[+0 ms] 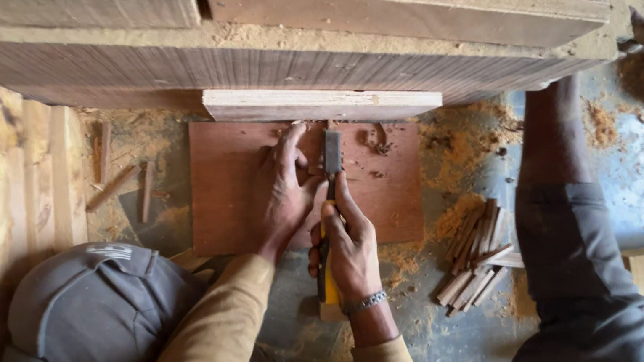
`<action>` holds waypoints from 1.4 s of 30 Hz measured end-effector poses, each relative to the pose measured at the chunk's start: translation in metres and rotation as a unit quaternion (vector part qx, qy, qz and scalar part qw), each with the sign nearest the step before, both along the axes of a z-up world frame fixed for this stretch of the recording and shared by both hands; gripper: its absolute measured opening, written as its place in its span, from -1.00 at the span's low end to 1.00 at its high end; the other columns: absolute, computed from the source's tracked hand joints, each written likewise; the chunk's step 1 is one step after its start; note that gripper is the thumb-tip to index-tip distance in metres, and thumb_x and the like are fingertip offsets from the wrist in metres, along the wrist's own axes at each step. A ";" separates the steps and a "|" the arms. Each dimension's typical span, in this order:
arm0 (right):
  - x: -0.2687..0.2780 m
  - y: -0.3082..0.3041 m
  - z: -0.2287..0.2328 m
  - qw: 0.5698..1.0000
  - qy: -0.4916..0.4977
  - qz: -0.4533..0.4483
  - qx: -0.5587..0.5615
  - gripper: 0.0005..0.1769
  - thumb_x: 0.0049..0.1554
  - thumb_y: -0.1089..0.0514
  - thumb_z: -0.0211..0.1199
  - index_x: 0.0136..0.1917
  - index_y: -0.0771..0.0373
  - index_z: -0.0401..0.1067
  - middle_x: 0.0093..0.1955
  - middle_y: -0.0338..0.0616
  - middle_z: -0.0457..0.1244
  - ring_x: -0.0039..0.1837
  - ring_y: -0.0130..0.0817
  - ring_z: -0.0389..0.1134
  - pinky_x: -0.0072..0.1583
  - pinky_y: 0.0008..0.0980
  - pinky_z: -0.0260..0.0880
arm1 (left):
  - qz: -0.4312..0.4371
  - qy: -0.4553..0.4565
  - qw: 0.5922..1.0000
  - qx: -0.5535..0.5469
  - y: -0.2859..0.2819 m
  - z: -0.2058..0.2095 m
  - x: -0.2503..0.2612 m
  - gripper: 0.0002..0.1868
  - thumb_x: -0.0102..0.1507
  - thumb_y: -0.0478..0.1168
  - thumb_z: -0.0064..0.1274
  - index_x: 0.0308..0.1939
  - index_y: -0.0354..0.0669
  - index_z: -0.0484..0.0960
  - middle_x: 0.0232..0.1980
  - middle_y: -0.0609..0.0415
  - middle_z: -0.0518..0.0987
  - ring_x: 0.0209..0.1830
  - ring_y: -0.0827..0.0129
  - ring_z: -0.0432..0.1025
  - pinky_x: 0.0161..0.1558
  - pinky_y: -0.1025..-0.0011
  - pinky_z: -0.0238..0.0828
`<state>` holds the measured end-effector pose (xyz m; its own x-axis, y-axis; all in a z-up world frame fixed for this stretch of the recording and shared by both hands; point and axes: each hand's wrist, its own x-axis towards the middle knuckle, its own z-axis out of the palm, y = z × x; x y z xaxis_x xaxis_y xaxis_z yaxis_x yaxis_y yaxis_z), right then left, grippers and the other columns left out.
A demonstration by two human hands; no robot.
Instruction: The person sits on the floor and uses a chisel to carve a small rectangular piece of wood. They repeatedly strike the chisel with a mallet to remove wood shavings and shape the piece. The person occasionally pauses to clear away debris and inspect the carved area.
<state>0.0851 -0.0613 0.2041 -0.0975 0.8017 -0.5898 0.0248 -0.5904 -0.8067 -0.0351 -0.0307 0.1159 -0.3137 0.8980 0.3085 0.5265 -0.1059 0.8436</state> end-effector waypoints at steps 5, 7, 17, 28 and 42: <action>0.007 0.014 -0.018 0.998 0.037 0.024 0.048 -0.32 0.34 0.11 0.02 0.68 -0.02 0.02 -0.38 -0.25 0.17 -0.44 -0.51 0.19 -0.42 -0.49 0.26 | -0.009 -0.043 0.999 -0.031 -0.003 -0.007 -0.003 0.00 0.06 -0.33 0.46 0.50 -0.06 0.22 -0.17 0.05 0.48 -0.16 0.24 0.41 -0.12 0.22 0.40; 0.020 0.011 -0.020 0.991 0.131 -0.021 0.008 -0.33 0.33 0.11 -0.03 0.67 0.00 -0.01 -0.37 -0.23 0.20 -0.46 -0.50 0.20 -0.43 -0.49 0.26 | -0.016 -0.045 0.999 -0.018 0.002 -0.016 0.005 0.05 0.01 -0.33 0.50 0.49 -0.03 0.22 -0.18 0.10 0.48 -0.17 0.29 0.39 -0.09 0.24 0.40; 0.043 -0.017 0.030 0.999 0.003 -0.043 -0.031 -0.34 0.31 0.12 -0.10 0.66 -0.10 0.00 -0.32 -0.19 0.28 -0.47 -0.46 0.23 -0.44 -0.43 0.33 | -0.015 -0.099 0.995 0.013 0.012 -0.076 0.018 0.19 0.01 -0.30 0.46 0.61 0.06 0.07 0.11 0.05 0.53 -0.09 0.33 0.40 0.09 0.29 0.53; 0.013 -0.028 0.031 0.998 -0.039 0.042 -0.019 -0.32 0.30 0.06 -0.01 0.66 -0.13 0.00 -0.38 -0.27 0.19 -0.47 -0.50 0.21 -0.43 -0.43 0.31 | 0.015 0.000 1.000 -0.002 0.002 -0.033 0.006 0.07 -0.02 -0.39 0.46 0.49 0.06 0.21 -0.23 0.10 0.51 -0.17 0.25 0.44 -0.09 0.17 0.46; 0.013 -0.003 0.020 0.998 -0.017 0.042 0.045 -0.36 0.33 0.07 -0.01 0.66 -0.03 0.08 -0.41 -0.29 0.14 -0.49 -0.53 0.15 -0.43 -0.46 0.24 | -0.019 -0.118 0.993 0.017 0.004 -0.050 0.015 0.16 -0.01 -0.29 0.54 0.56 -0.02 0.13 0.02 0.05 0.46 -0.06 0.31 0.33 0.08 0.27 0.38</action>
